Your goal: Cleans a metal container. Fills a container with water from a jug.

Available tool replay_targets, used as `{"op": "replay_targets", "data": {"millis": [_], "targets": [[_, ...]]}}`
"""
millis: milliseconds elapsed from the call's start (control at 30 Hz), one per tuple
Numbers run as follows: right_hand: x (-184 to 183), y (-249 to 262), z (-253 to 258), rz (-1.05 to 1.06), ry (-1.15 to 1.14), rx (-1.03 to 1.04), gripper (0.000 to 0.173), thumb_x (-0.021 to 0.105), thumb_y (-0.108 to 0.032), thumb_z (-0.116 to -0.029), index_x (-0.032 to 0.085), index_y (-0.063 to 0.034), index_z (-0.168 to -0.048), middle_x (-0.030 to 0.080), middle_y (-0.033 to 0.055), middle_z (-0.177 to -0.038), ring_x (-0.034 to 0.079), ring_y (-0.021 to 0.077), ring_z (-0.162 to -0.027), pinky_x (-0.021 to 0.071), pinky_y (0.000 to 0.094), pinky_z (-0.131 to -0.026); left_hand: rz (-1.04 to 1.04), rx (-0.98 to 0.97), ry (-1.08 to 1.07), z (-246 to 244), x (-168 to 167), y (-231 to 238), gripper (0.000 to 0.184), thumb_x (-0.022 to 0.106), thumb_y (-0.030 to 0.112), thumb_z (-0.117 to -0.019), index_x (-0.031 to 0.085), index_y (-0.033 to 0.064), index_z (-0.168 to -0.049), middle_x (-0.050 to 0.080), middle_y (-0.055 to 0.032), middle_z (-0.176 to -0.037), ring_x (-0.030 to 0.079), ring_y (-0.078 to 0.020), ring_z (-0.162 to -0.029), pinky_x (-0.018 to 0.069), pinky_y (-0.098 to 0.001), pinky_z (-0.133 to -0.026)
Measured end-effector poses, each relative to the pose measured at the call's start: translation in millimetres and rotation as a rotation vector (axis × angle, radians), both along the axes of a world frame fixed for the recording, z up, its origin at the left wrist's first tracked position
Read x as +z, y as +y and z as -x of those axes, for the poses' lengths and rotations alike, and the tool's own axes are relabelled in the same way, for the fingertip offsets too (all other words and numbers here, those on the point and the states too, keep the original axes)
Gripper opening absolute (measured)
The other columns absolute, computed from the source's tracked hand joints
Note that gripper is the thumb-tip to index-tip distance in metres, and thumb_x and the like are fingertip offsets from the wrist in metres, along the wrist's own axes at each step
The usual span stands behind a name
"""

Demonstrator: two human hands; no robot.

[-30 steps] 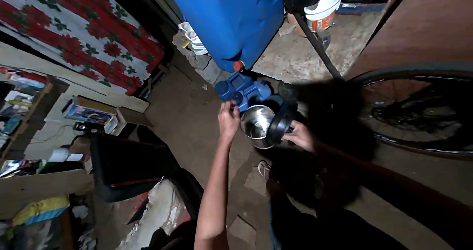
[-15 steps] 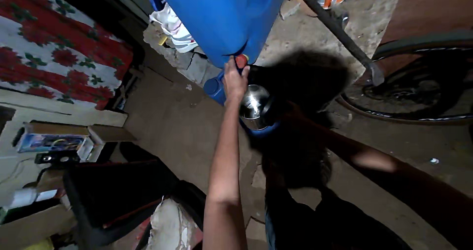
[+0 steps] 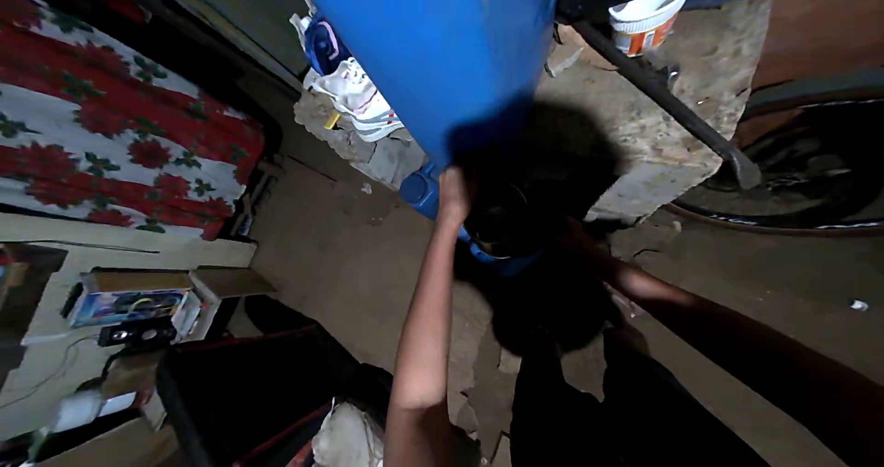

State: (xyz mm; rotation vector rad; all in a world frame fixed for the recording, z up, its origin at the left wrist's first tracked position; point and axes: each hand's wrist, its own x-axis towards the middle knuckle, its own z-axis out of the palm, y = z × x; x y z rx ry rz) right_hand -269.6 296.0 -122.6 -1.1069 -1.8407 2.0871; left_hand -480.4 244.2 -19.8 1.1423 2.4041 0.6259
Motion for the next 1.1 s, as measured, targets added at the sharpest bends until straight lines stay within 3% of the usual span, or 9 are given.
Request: {"op": "replay_targets", "data": {"millis": [133,233,367,433,633,800,867,967,1100], "targets": [[-29,23,9,-0.042,0.017,0.071,0.044,0.07,-0.002,-0.0938,0.056,0.0055,-0.135,0.067,0.0209,-0.114,0.066,0.0217,-0.098,0.0558,0.04,-0.088,-0.041,0.03,-0.064,3,1,5,0.026,0.054,0.007,-0.1031,0.067,-0.0054,-0.12,0.071,-0.0234,-0.114,0.068,-0.0353,-0.109,0.0496,-0.0528,-0.1],[-29,37,13,-0.061,0.076,0.14,0.038,0.072,-0.006,-0.0923,0.061,0.004,-0.127,0.068,0.0139,-0.105,0.066,0.0135,-0.092,0.0569,0.0332,-0.083,-0.052,0.078,-0.055,-4,0,8,0.026,0.064,0.014,-0.1,0.069,-0.0063,-0.115,0.071,-0.0232,-0.108,0.068,-0.0347,-0.104,0.0517,-0.0519,-0.097],[-19,55,14,-0.129,0.113,0.222,0.049,0.079,-0.014,-0.0861,0.063,0.0044,-0.128,0.069,0.0197,-0.119,0.066,0.0199,-0.111,0.0527,0.0395,-0.1,-0.082,0.074,0.132,-21,-13,9,0.031,0.075,0.02,-0.0945,0.069,-0.0066,-0.11,0.068,-0.0251,-0.113,0.068,-0.0399,-0.104,0.0542,-0.0557,-0.093],[-22,62,11,-0.167,0.169,0.236,0.048,0.08,-0.015,-0.0846,0.064,0.0034,-0.126,0.07,0.0169,-0.118,0.067,0.0143,-0.11,0.0546,0.0335,-0.099,-0.068,0.073,0.243,-31,-17,8,0.034,0.074,0.023,-0.0956,0.068,-0.0045,-0.114,0.067,-0.0251,-0.113,0.068,-0.0408,-0.102,0.0558,-0.0557,-0.09],[-29,77,12,-0.163,0.212,0.248,0.045,0.081,-0.007,-0.0827,0.066,0.0043,-0.123,0.071,0.0178,-0.113,0.068,0.0156,-0.106,0.0542,0.0355,-0.097,0.085,0.4,0.065,-47,-23,13,0.061,0.043,0.055,-0.1066,0.068,-0.0012,-0.106,0.068,-0.0259,-0.096,0.068,-0.0432,-0.089,0.0545,-0.0612,-0.077],[-34,86,13,-0.179,0.239,0.252,0.043,0.081,-0.006,-0.0819,0.067,0.0055,-0.12,0.071,0.0178,-0.111,0.067,0.0139,-0.105,0.0535,0.0335,-0.097,0.004,0.609,-0.328,-45,-22,10,0.081,0.023,0.069,-0.1034,0.066,0.0031,-0.084,0.063,-0.0134,-0.074,0.06,-0.0262,-0.066,0.0514,-0.0473,-0.063],[-37,87,14,-0.188,0.249,0.245,0.043,0.082,-0.007,-0.0812,0.067,0.0049,-0.12,0.072,0.017,-0.11,0.068,0.0131,-0.103,0.0541,0.0331,-0.096,-0.06,0.661,-0.319,-45,-18,3,0.071,0.032,0.066,-0.1042,0.066,0.0051,-0.089,0.061,-0.0114,-0.076,0.058,-0.023,-0.065,0.0509,-0.0441,-0.062],[-39,89,14,-0.191,0.236,0.255,0.043,0.082,-0.007,-0.0819,0.067,0.0044,-0.121,0.072,0.017,-0.11,0.068,0.014,-0.103,0.0542,0.034,-0.096,-0.19,0.545,-0.174,-42,-22,-5,0.031,0.059,0.035,-0.1044,0.065,0.0064,-0.114,0.067,-0.0122,-0.088,0.063,-0.022,-0.069,0.0553,-0.0411,-0.064],[-35,88,12,-0.197,0.195,0.275,0.043,0.081,-0.005,-0.0819,0.067,0.0063,-0.121,0.071,0.02,-0.113,0.068,0.0177,-0.106,0.0534,0.0355,-0.098,-0.157,0.414,-0.001,-46,-28,3,0.037,0.079,0.021,-0.0917,0.062,0.004,-0.119,0.068,-0.0137,-0.09,0.064,-0.0258,-0.071,0.0556,-0.0441,-0.063]]}}
